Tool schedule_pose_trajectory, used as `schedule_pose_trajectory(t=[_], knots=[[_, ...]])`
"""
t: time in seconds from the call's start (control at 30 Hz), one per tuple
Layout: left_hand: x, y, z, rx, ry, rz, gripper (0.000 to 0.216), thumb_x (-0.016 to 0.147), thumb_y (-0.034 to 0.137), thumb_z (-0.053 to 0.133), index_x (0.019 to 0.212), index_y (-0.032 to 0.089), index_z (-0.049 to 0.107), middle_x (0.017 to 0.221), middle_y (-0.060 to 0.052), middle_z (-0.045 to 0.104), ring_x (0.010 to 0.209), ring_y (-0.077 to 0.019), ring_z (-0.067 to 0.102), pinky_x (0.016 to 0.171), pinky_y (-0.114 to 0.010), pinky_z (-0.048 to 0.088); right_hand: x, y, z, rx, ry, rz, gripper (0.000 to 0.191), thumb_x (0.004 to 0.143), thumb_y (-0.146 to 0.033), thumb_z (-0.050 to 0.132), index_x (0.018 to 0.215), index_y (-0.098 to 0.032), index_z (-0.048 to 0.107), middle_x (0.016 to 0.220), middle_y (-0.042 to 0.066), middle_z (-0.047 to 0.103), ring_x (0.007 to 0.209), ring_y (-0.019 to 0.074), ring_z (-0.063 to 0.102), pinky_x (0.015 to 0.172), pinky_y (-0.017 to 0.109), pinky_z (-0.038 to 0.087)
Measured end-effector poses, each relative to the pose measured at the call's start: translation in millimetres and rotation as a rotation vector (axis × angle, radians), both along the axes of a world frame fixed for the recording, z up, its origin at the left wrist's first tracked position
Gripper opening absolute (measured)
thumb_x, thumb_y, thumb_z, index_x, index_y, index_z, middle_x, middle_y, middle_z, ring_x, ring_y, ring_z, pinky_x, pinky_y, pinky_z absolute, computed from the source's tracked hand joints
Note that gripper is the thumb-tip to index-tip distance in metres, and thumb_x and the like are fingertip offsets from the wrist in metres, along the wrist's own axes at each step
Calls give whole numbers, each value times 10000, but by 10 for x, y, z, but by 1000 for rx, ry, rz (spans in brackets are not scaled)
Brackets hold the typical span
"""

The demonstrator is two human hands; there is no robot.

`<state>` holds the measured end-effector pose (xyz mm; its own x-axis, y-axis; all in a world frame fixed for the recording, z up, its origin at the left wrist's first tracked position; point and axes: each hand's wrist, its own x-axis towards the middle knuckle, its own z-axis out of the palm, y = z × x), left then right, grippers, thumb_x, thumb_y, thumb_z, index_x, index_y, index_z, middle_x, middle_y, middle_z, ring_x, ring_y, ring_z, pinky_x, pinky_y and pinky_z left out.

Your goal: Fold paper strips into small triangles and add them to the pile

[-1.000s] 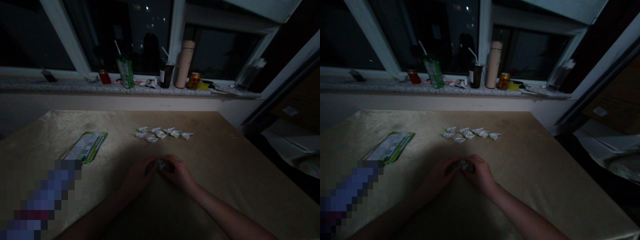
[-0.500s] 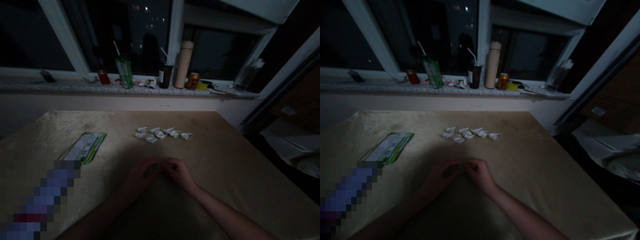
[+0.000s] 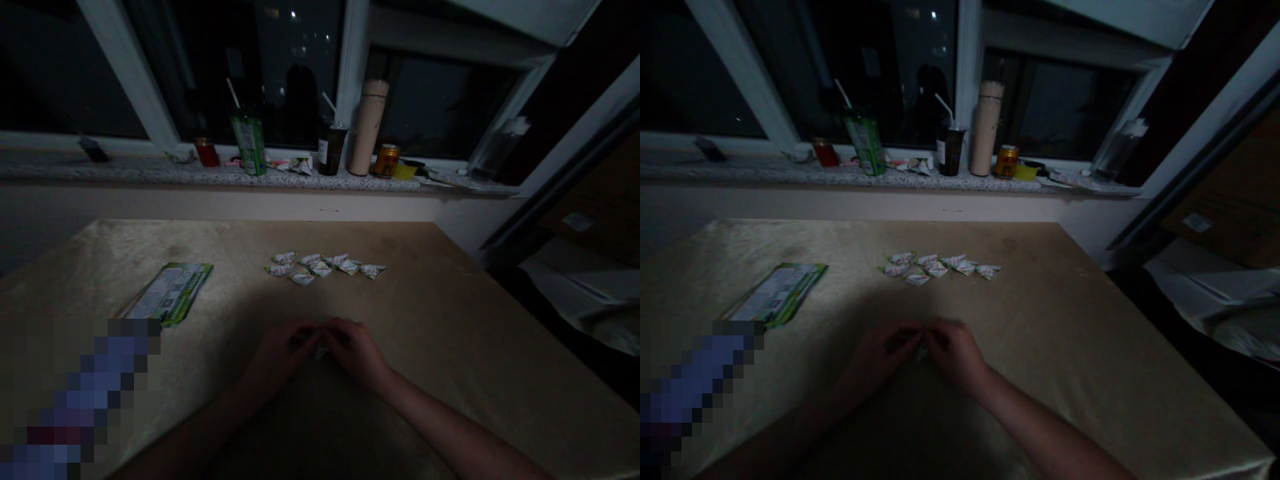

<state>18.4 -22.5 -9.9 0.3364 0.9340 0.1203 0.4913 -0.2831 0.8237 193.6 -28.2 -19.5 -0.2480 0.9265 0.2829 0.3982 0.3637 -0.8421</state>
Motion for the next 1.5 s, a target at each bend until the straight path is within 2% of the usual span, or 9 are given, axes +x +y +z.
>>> schedule_pose_trajectory(t=[0.13,0.27,0.43,0.63,0.87,1.03,1.27,1.5], knots=[[7,31,28,-105,-25,11,237,810,344,567,968,222,694,905,10,731,824,-198,683,765,-294,522,8,26,-26,-49,37,-25,166,848,-217,531,778,-160,670,670,12,658,580,119,573,532,193,409],[10,50,33,-189,-37,-10,219,787,338,589,910,216,724,849,15,740,785,-197,686,733,-260,506,7,26,-13,-93,70,-17,176,851,-237,541,783,-171,688,711,17,677,623,123,587,557,196,413],[-15,57,8,-201,-50,8,197,772,345,609,852,224,741,810,18,741,762,-198,680,705,-247,488,34,46,-38,-183,87,-19,108,754,-264,658,769,-175,717,695,23,687,595,137,591,524,210,409],[-34,60,33,-214,-46,-8,185,766,357,617,811,235,748,784,20,740,748,-198,675,684,-245,474,80,85,-49,-326,222,19,146,713,-312,688,730,-176,740,701,34,716,609,156,622,543,228,439],[-29,66,66,-268,-86,40,198,737,390,637,743,225,746,733,11,734,721,-204,670,662,-250,474,50,76,3,-324,307,-37,138,695,-308,704,663,-176,733,621,19,697,531,131,588,480,209,398],[-26,75,66,-290,-155,77,225,726,424,648,734,221,743,728,1,734,722,-210,673,644,-251,478,53,81,36,-332,389,-92,99,657,-278,723,648,-179,728,612,15,695,530,130,590,490,211,415],[-28,72,147,-283,-218,249,246,703,431,636,753,207,724,784,-5,732,764,-230,668,685,-284,485,93,115,99,-319,424,-203,91,652,-265,710,648,-175,708,624,20,691,560,137,602,531,229,437],[-13,88,150,-247,-239,311,272,693,461,608,682,192,642,651,0,675,656,-204,639,595,-267,457,135,156,83,-356,552,-215,187,645,-338,714,663,-169,636,610,-1,646,558,118,570,530,220,408]])
